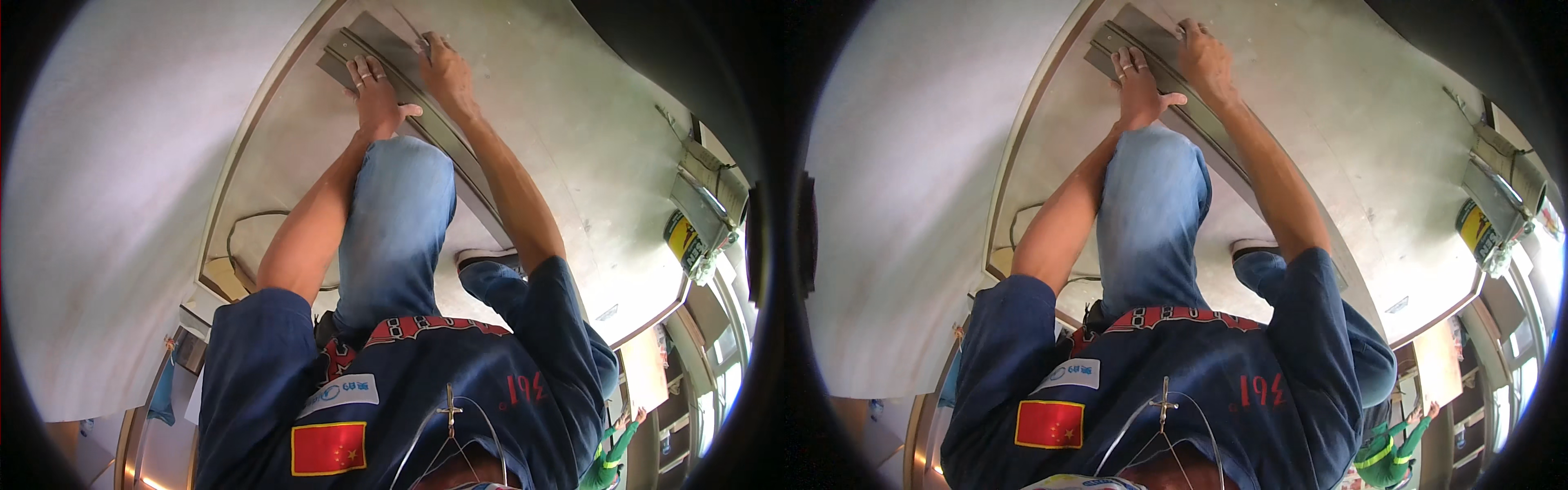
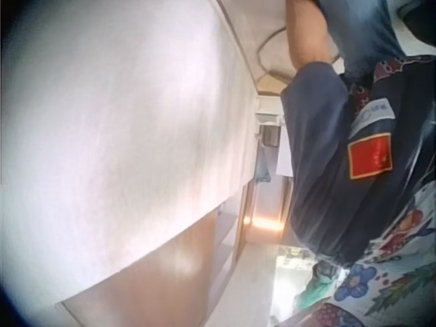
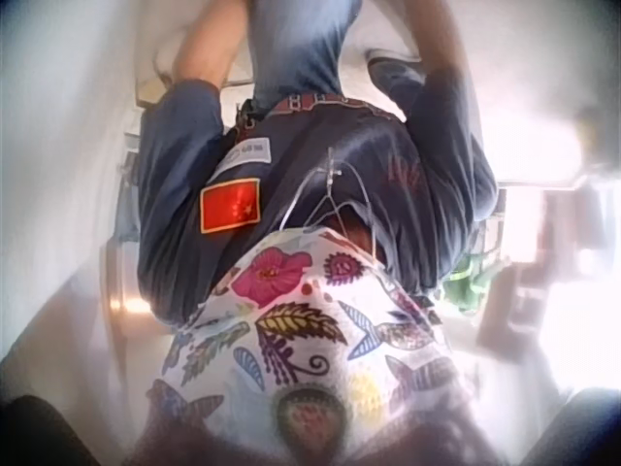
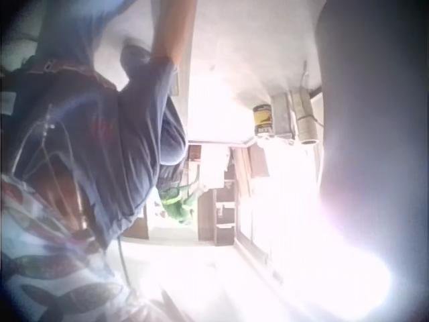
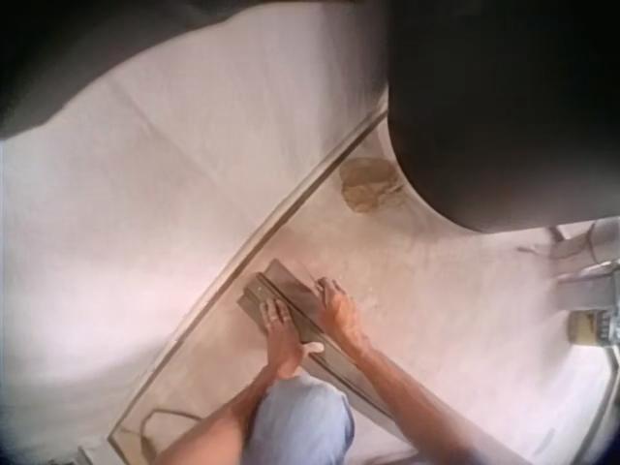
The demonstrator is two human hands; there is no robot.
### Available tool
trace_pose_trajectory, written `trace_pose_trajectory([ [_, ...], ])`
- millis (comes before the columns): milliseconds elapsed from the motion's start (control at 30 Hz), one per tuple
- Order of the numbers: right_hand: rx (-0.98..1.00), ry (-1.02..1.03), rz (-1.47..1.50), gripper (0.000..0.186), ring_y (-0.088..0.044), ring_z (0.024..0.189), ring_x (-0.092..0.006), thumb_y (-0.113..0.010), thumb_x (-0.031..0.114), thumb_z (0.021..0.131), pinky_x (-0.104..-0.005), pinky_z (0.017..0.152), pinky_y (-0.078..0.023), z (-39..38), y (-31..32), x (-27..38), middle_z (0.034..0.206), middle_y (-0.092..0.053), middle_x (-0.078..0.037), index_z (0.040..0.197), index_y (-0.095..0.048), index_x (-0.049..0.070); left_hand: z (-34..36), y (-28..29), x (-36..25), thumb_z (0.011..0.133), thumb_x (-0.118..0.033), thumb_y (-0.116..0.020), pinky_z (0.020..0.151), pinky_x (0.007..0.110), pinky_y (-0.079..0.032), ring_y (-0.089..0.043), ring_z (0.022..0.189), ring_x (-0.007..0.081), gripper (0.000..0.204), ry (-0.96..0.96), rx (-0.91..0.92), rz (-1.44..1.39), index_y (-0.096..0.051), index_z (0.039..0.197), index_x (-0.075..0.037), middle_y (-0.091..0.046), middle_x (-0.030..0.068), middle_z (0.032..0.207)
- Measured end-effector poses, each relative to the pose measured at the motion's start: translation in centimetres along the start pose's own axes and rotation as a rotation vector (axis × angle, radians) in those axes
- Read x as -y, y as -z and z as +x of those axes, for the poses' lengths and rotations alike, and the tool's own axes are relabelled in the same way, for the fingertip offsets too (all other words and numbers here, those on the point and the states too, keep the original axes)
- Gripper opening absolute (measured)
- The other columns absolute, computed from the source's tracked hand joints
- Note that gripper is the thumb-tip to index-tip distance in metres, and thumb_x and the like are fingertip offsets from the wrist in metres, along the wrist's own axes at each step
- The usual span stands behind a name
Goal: The person positions a long metal trim piece along a curved floor edge and uses a utility knife to score or cut the trim. They repeatedly adjust the trim's position and scrape the floor surface with the knife blade.
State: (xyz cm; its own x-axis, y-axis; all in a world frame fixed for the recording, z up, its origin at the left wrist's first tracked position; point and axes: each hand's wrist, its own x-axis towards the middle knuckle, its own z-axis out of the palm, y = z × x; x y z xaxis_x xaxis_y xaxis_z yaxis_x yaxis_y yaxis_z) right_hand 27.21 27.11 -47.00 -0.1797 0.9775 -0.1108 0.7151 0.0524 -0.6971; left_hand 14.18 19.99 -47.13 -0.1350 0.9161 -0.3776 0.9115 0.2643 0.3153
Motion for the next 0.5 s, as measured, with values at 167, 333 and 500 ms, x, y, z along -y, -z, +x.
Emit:
trace_pose_trajectory([
  [167,-0.069,-0.058,0.024,0.026,-0.063,0.092,-0.0402,-0.052,0.018,0.089,-0.0479,0.079,-0.05,0.9,-2.7,0.4,0.104,-0.065,-0.02,0.11,-0.06,0.005,0.3,0.1,0.0,0.054,-0.052,-0.087,0.099,0.072,-0.03,-0.007,0.143,0.0467,0.133,0.006,0.035,0.017,-0.014,0.146,0.01,-0.013,0.0304,0.152],
  [333,0.062,-0.161,-0.003,0.03,-0.063,0.093,-0.0397,-0.059,0.026,0.084,-0.048,0.081,-0.05,2.3,-3.3,-0.3,0.101,-0.066,-0.02,0.101,-0.065,0.002,0.0,-0.2,0.4,0.053,-0.051,-0.088,0.099,0.073,-0.031,-0.008,0.143,0.0466,0.132,-0.016,-0.015,0.02,-0.016,0.145,0.01,-0.015,0.0306,0.151],
  [500,0.214,-0.231,0.054,0.033,-0.064,0.094,-0.0376,-0.065,0.032,0.08,-0.0456,0.082,-0.05,3.7,-2.3,0.1,0.097,-0.068,-0.02,0.094,-0.067,0.002,0.0,0.8,-0.5,0.055,-0.05,-0.087,0.102,0.07,-0.029,-0.007,0.144,0.0461,0.132,0.008,0.063,0.04,-0.013,0.145,0.013,-0.012,0.0308,0.152],
])
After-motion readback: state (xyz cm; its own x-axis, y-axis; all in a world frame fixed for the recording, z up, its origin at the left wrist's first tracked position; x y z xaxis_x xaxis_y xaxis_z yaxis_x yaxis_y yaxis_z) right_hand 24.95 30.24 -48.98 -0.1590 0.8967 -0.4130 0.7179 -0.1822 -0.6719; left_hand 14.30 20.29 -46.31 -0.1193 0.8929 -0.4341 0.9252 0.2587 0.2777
